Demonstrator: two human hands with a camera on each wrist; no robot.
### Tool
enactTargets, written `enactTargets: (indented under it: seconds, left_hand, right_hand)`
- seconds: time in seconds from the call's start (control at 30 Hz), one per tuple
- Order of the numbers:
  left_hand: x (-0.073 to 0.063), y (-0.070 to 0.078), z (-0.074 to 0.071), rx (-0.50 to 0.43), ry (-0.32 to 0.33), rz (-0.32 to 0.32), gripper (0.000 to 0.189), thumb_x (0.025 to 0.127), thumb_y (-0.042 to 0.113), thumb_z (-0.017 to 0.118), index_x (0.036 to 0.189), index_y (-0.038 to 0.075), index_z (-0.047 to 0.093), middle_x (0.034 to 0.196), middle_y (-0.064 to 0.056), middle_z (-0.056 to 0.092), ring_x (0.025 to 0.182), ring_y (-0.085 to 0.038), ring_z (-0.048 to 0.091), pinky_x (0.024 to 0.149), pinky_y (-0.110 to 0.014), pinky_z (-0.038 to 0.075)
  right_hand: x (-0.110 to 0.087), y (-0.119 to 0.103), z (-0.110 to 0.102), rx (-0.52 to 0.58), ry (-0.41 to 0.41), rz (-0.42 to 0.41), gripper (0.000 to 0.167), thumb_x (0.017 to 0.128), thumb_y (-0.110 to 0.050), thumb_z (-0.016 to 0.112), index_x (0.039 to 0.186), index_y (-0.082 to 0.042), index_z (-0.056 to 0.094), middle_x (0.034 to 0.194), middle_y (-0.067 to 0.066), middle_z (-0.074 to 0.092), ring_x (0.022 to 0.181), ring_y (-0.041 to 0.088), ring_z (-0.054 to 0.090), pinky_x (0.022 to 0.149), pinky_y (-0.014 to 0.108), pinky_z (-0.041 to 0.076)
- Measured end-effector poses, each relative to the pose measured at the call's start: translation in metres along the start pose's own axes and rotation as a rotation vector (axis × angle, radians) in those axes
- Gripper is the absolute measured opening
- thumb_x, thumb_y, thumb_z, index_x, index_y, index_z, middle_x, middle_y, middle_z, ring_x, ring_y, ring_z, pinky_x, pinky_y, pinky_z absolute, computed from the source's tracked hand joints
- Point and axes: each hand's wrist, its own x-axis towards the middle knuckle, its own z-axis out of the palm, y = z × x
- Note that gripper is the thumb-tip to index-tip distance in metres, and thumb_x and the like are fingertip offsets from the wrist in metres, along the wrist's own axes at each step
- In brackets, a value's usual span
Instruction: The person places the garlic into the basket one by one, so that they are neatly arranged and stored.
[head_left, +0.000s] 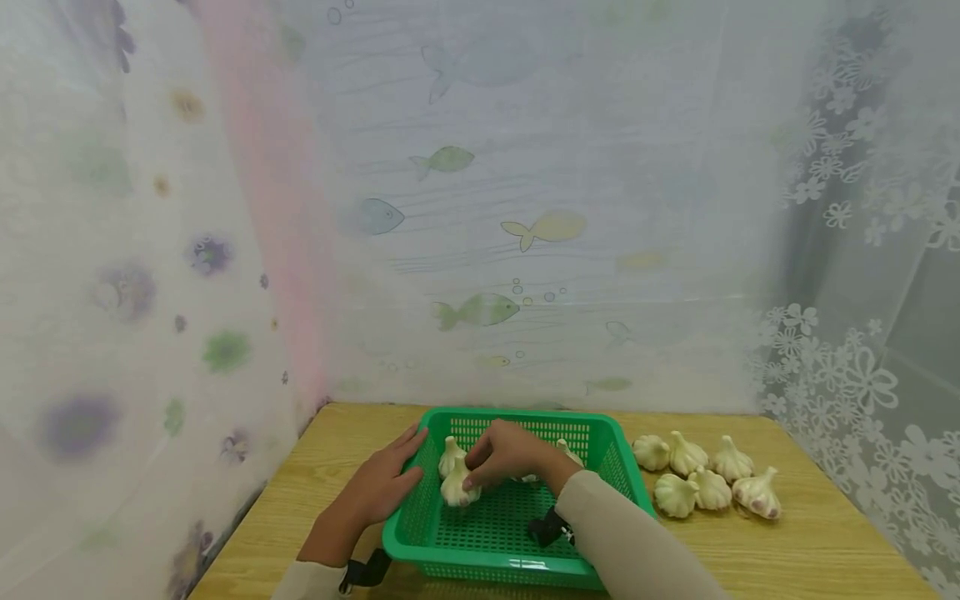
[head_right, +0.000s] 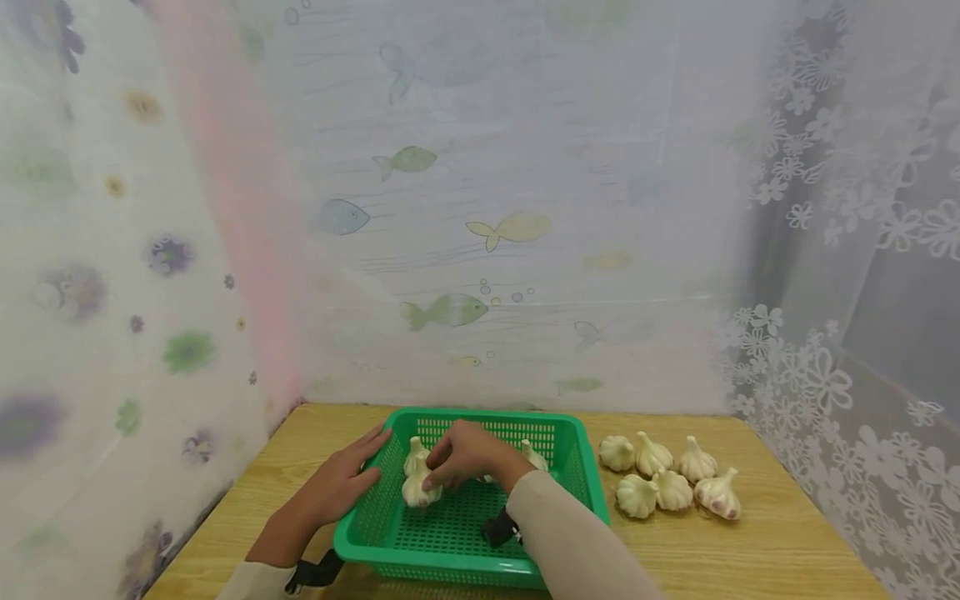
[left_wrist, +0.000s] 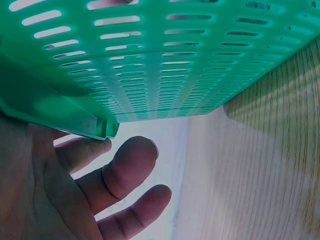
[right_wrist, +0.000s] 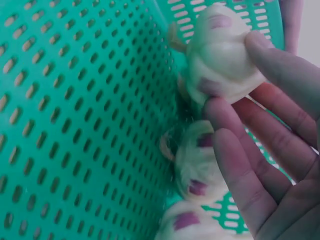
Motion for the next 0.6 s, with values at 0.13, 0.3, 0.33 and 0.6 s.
enactTargets:
  seconds: [0.13, 0.3, 0.33, 0.6]
  left_hand:
    - [0.000, 0.000, 0.000, -0.004, -0.007, 0.000, 0.058, 0.108, 0.025, 0.044, 0.164, 0.017, 0.032, 0.172, -0.004, 0.023, 0.155, -0.036, 0.032, 0.118, -0.062, 0.035]
    - [0.000, 0.000, 0.000, -0.010, -0.017, -0.004, 0.058, 0.108, 0.025, 0.044, 0.165, 0.017, 0.031, 0.172, -0.003, 0.022, 0.155, -0.036, 0.032, 0.118, -0.062, 0.034]
    - [0.000, 0.000, 0.000, -0.009, -0.018, -0.005, 0.058, 0.108, 0.025, 0.044, 0.165, 0.017, 0.031, 0.172, -0.003, 0.022, 0.155, -0.036, 0.031, 0.118, -0.062, 0.034]
    - [0.000, 0.000, -0.001, -0.013, -0.022, -0.008, 0.058, 0.109, 0.024, 0.045, 0.164, 0.016, 0.032, 0.173, -0.003, 0.021, 0.155, -0.037, 0.031, 0.118, -0.063, 0.033]
  right_hand:
    - [0.003, -0.004, 0.005, 0.005, -0.016, 0.038, 0.019, 0.085, -0.019, 0.087, 0.102, -0.012, 0.084, 0.097, 0.001, 0.080, 0.081, 0.014, 0.076, 0.072, 0.038, 0.064]
    - [0.007, -0.008, 0.010, -0.007, -0.008, 0.058, 0.019, 0.084, -0.018, 0.087, 0.101, -0.011, 0.084, 0.094, 0.000, 0.080, 0.078, 0.014, 0.075, 0.069, 0.036, 0.063]
    - [0.007, -0.009, 0.010, -0.009, -0.010, 0.054, 0.019, 0.083, -0.017, 0.087, 0.101, -0.011, 0.084, 0.094, 0.000, 0.080, 0.077, 0.014, 0.075, 0.069, 0.035, 0.063]
    - [0.013, -0.007, 0.014, -0.073, -0.025, 0.005, 0.016, 0.083, -0.016, 0.088, 0.098, -0.011, 0.084, 0.087, -0.004, 0.079, 0.072, 0.010, 0.072, 0.063, 0.028, 0.060]
